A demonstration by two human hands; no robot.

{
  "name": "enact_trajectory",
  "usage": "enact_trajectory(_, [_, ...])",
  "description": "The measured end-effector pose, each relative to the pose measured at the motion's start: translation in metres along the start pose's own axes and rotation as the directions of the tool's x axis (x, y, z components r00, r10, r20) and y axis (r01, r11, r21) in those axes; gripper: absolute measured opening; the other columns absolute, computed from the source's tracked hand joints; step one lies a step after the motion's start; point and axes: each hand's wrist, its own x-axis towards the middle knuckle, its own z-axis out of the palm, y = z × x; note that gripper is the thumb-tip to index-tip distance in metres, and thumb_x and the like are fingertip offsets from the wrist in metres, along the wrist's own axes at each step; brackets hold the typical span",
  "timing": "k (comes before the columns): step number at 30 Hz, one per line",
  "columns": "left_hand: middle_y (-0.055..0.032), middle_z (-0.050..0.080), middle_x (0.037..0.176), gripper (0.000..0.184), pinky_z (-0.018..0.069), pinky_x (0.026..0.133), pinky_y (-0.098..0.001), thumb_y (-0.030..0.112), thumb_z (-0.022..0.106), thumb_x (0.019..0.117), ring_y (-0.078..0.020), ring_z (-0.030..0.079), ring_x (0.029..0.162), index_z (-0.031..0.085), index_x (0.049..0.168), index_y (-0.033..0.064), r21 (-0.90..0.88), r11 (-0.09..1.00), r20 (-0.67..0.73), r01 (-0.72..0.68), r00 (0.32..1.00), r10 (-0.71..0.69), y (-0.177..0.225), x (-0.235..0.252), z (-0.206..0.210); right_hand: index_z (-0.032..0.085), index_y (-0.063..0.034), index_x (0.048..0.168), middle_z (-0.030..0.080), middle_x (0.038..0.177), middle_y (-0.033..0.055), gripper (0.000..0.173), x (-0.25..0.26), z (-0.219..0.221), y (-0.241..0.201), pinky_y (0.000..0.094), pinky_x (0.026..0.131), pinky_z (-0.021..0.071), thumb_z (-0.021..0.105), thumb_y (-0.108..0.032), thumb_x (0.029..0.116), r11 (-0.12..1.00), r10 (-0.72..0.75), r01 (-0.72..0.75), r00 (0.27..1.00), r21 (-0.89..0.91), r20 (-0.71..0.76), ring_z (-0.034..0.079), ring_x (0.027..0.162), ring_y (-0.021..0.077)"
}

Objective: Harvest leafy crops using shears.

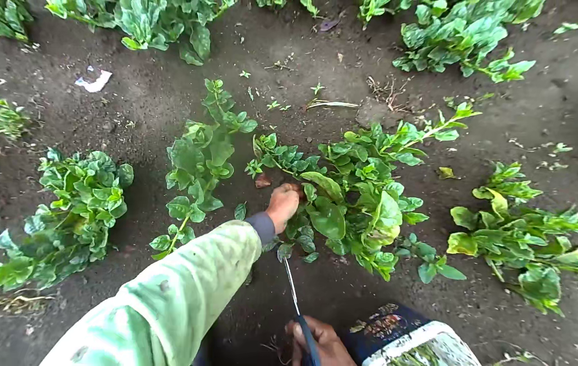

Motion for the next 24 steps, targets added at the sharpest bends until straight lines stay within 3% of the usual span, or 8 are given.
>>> enact_trajectory(3, [-0.0208, 0.062, 0.126, 0.034, 0.0550, 0.090, -0.0432, 0.014, 0.046, 0.1069, -0.0283, 0.064, 0.108, 0.051, 0.138, 0.0019, -0.087, 0.993, -0.038, 0.083, 0.996, -0.086, 0.009, 0.024, -0.002, 0.069, -0.0009, 0.111, 0.070, 0.073, 0.0038, 0.028, 0.005, 0.010, -0.005, 0.0261, 0.049, 0.0506, 0.054, -0.024, 0.1048, 0.999, -0.022, 0.023, 1.000, 0.043, -0.012, 0.064, 0.058, 0.0102])
enact_trajectory(5, [-0.0223, 0.060, 0.129, 0.037, 0.0548, 0.090, -0.0443, 0.014, 0.047, 0.1063, -0.0304, 0.063, 0.110, 0.049, 0.141, 0.0027, -0.145, 0.986, -0.057, 0.086, 0.994, -0.095, 0.012, 0.033, 0.002, 0.069, -0.0007, 0.110, 0.070, 0.072, 0.0033, 0.027, 0.004, 0.013, -0.006, 0.0252, 0.049, 0.0499, 0.056, -0.024, 0.1041, 0.998, -0.025, 0.026, 0.999, 0.057, -0.030, 0.063, 0.057, 0.0094])
enact_trajectory(8, [-0.0180, 0.062, 0.120, 0.033, 0.0544, 0.084, -0.0410, 0.014, 0.050, 0.1054, -0.0258, 0.063, 0.100, 0.051, 0.137, 0.0051, -0.266, 0.964, -0.061, 0.033, 0.997, -0.051, 0.005, 0.043, 0.008, 0.069, 0.0002, 0.110, 0.070, 0.071, 0.0044, 0.029, -0.001, 0.011, -0.001, 0.0256, 0.048, 0.0498, 0.056, -0.025, 0.1038, 0.996, -0.035, 0.041, 0.997, 0.077, -0.071, 0.063, 0.056, 0.0098])
enact_trajectory(10, [-0.0144, 0.062, 0.121, 0.033, 0.0537, 0.085, -0.0406, 0.017, 0.054, 0.1062, -0.0234, 0.062, 0.100, 0.051, 0.137, 0.0081, -0.316, 0.949, 0.000, 0.005, 1.000, -0.006, 0.005, 0.049, 0.007, 0.068, 0.0000, 0.110, 0.070, 0.072, 0.0045, 0.030, -0.004, 0.008, 0.003, 0.0256, 0.048, 0.0498, 0.056, -0.026, 0.1041, 0.993, -0.050, 0.059, 0.994, 0.098, -0.095, 0.063, 0.056, 0.0100])
enact_trajectory(14, [-0.0066, 0.065, 0.107, 0.026, 0.0531, 0.072, -0.0334, 0.022, 0.058, 0.1055, -0.0163, 0.062, 0.084, 0.059, 0.130, 0.0129, -0.240, 0.966, 0.081, -0.094, 0.990, 0.116, 0.017, 0.048, 0.006, 0.068, -0.0006, 0.111, 0.070, 0.072, 0.0042, 0.030, -0.008, 0.006, 0.004, 0.0260, 0.048, 0.0503, 0.055, -0.027, 0.1042, 0.988, -0.060, 0.076, 0.991, 0.136, -0.120, 0.064, 0.057, 0.0107])
enact_trajectory(19, [-0.0069, 0.070, 0.106, 0.022, 0.0539, 0.080, -0.0371, 0.023, 0.062, 0.1034, -0.0163, 0.065, 0.089, 0.065, 0.120, 0.0098, -0.067, 0.966, 0.123, -0.252, 0.958, 0.258, 0.026, 0.040, 0.004, 0.068, -0.0016, 0.113, 0.071, 0.075, 0.0031, 0.035, -0.010, 0.001, -0.002, 0.0249, 0.050, 0.0520, 0.058, -0.033, 0.1037, 0.961, -0.205, 0.216, 0.976, 0.174, -0.078, 0.066, 0.061, 0.0094])
enact_trajectory(24, [-0.0092, 0.071, 0.100, 0.019, 0.0555, 0.082, -0.0375, 0.020, 0.063, 0.1032, -0.0170, 0.067, 0.088, 0.067, 0.113, 0.0041, -0.057, 0.953, 0.107, -0.297, 0.947, 0.301, 0.028, 0.042, 0.008, 0.070, -0.0051, 0.118, 0.072, 0.080, 0.0048, 0.044, -0.018, -0.013, -0.022, 0.0237, 0.049, 0.0529, 0.061, -0.045, 0.1016, 0.876, -0.369, 0.372, 0.927, 0.307, -0.068, 0.067, 0.063, 0.0100])
